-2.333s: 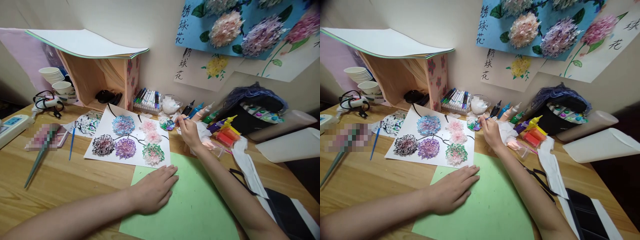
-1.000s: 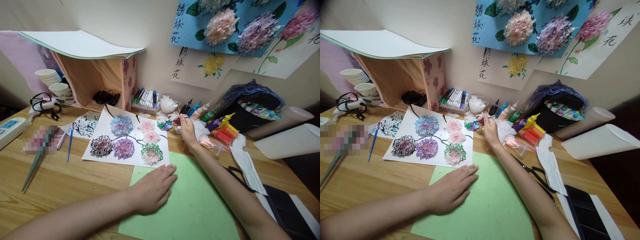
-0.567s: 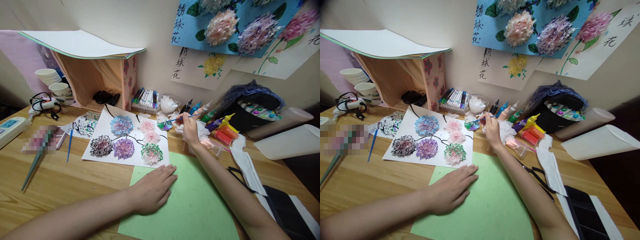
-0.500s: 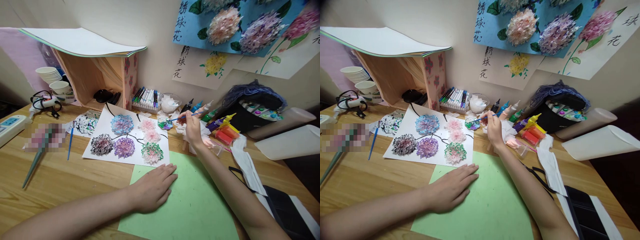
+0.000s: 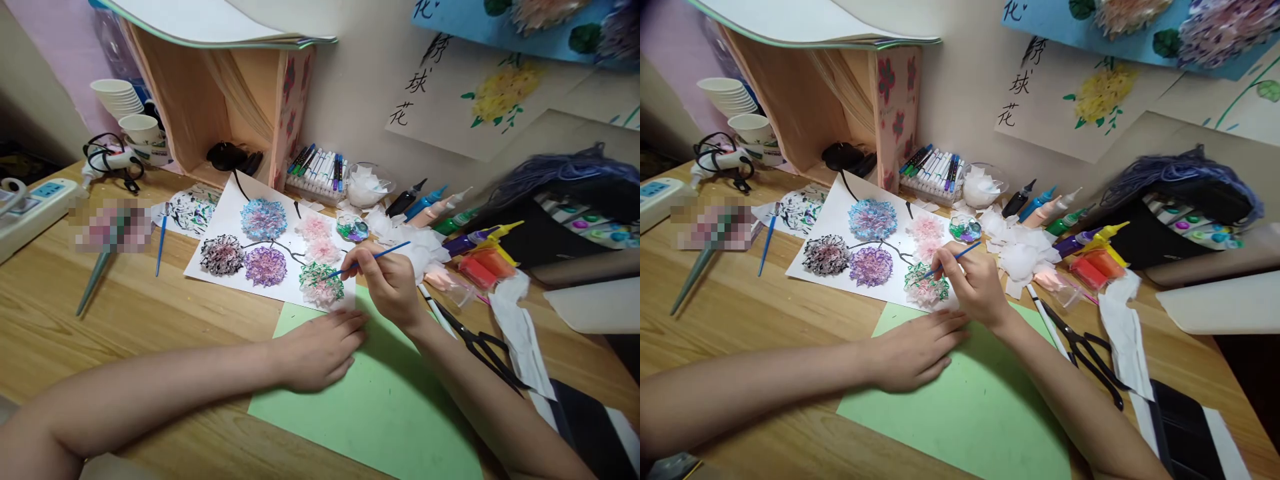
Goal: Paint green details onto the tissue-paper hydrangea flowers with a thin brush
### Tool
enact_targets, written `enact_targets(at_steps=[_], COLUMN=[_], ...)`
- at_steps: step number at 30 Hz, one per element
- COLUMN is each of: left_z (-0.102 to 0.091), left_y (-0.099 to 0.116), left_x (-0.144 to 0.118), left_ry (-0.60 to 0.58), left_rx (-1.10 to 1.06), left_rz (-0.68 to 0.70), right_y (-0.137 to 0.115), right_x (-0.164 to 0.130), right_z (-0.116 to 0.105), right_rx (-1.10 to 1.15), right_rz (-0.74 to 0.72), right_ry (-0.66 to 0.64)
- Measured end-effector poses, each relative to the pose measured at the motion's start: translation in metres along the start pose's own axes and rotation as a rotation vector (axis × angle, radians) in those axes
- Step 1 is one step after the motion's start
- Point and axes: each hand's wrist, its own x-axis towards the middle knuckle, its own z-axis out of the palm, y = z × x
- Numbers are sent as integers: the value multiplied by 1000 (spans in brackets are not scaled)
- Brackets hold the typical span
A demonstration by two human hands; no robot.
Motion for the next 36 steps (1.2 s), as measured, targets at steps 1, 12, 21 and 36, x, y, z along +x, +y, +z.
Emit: enact_targets(at_steps=[1,12,21,36], left_z=[0,2,0,0], left_y=[0,0,0,1], left_x=[0,-1,1,1], left_ry=[0,14,2,9], left_rx=[2,-7,-10,-21], left_rz=[1,3,2,2], right_y=[1,2,5,6], right_x=[-1,0,-1,0], right_z=[2,3,5,3], right_rx=[-6,-57,-66,-99], right_rz=[-1,-7,-38,-25], right_ry=[1,-19,-44,-55])
